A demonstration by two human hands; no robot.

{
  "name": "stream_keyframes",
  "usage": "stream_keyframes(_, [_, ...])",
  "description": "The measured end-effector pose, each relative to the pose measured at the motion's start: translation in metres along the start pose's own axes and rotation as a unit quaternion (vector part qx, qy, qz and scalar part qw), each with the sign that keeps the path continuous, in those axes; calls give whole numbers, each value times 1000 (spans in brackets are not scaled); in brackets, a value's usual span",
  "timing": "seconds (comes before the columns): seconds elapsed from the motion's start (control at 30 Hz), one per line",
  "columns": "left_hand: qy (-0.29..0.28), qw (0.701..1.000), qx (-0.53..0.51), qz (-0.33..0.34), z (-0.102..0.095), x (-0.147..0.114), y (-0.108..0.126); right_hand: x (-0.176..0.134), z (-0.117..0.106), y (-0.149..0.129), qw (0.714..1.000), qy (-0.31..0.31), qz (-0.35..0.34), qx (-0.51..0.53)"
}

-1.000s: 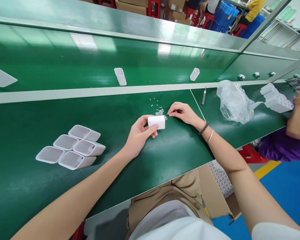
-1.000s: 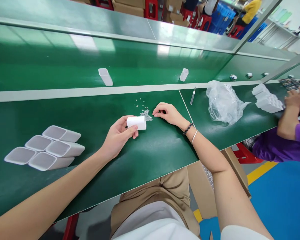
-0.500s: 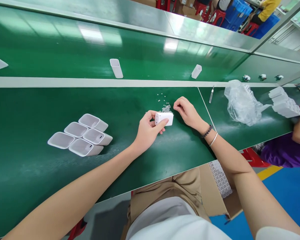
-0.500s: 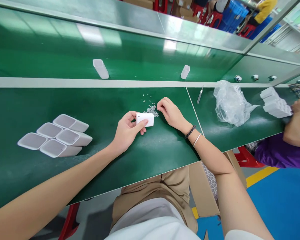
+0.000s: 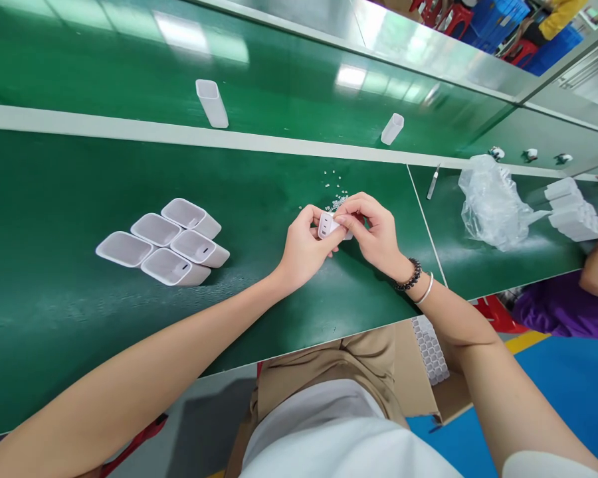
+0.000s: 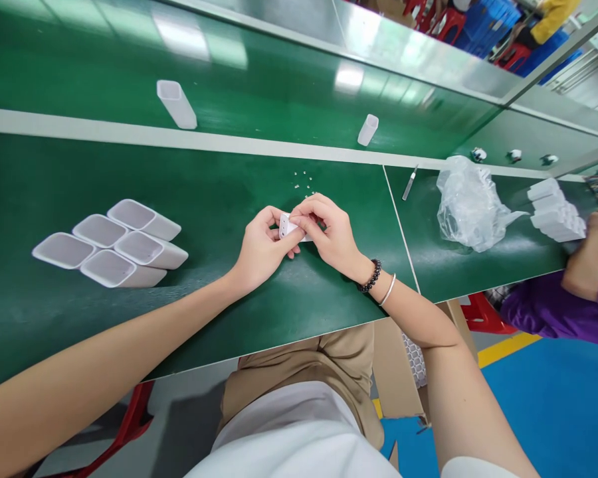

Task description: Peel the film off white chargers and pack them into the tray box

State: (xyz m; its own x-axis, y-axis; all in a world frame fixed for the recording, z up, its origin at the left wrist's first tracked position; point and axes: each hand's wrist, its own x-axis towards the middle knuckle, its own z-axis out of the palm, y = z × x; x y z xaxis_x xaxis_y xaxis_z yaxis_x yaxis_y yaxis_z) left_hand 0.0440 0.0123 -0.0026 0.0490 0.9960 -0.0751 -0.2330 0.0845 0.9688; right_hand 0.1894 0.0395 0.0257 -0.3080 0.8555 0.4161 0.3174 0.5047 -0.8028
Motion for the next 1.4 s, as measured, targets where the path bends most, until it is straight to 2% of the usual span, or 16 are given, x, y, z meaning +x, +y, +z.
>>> stream_keyframes(0.3, [2, 1000, 21, 8, 0, 0, -3, -1, 2, 3, 1000, 14, 9, 19])
stream_keyframes(0.43, [1, 1000, 21, 9, -1, -1, -4, 1, 0, 4, 999, 9, 38, 34])
stream_keyframes(0.5, [0, 1000, 24, 5, 0, -1, -4, 3, -3, 3, 995, -7, 72, 67])
stream_keyframes(0.63, [-7, 999, 40, 7, 1, -2, -3, 9, -14, 4, 972, -80, 163, 149])
stream_keyframes(0.7, [-14, 998, 51, 17, 1, -2, -3, 10, -18, 6, 963, -106, 178, 172])
stream_keyframes(0.97, [-43, 996, 77, 5, -1, -1, -3, 4, -23, 21, 951, -119, 172, 229])
stream_keyframes(1.17, [-41, 998, 56, 5, -1, -1, -1, 3, -24, 25, 949, -129, 183, 220])
stream_keyframes(1.4, [-47, 996, 75, 18, -1, -1, -2, 2, -24, 24, 958, -124, 165, 197])
